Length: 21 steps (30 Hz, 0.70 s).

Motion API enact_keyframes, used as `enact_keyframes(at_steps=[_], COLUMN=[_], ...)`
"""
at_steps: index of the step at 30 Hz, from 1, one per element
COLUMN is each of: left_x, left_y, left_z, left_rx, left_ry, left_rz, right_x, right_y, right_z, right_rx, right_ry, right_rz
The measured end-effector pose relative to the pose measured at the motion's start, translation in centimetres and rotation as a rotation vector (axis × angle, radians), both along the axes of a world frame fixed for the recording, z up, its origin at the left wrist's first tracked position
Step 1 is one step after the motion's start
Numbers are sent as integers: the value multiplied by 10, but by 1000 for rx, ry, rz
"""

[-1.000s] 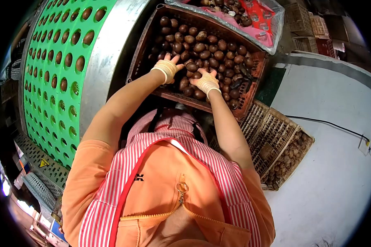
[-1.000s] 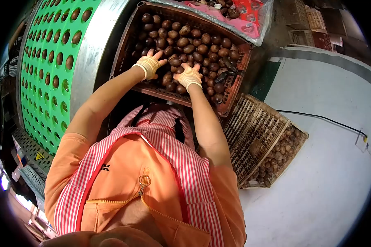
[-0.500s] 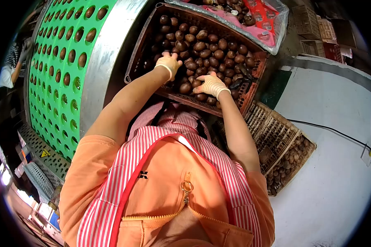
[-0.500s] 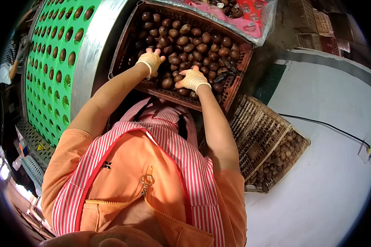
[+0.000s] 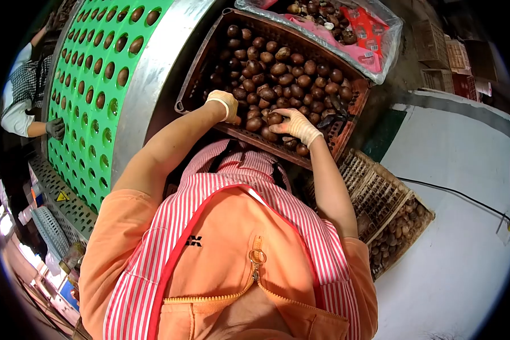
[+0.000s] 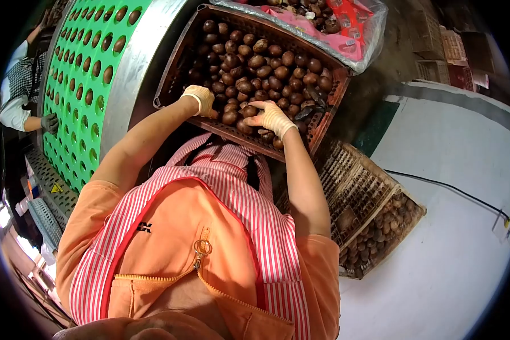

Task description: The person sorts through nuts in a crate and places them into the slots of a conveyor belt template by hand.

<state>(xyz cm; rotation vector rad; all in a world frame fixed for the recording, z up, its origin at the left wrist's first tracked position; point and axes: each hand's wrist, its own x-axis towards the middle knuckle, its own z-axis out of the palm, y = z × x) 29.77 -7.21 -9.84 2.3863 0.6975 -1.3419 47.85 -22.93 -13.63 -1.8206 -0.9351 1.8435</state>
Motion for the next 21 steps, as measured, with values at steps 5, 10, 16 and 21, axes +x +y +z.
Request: enact_keyframes(at_steps=[5, 10, 16, 21], left_x=[-6, 44, 61, 31], left_y=[1, 34, 46, 23], left_z=[-12, -7, -32, -22], left_rx=[30, 101, 64, -296], left_ry=[-531, -437, -229, -867], left_rz=[415, 60, 329, 546], right_x=[3, 0, 2, -5], right_y=[-7, -5, -25, -15], right_z=[26, 6, -16, 28], right_rx=[-92, 79, 99, 172], right_ry=[156, 13, 234, 337], right_rz=[-186, -68, -355, -757])
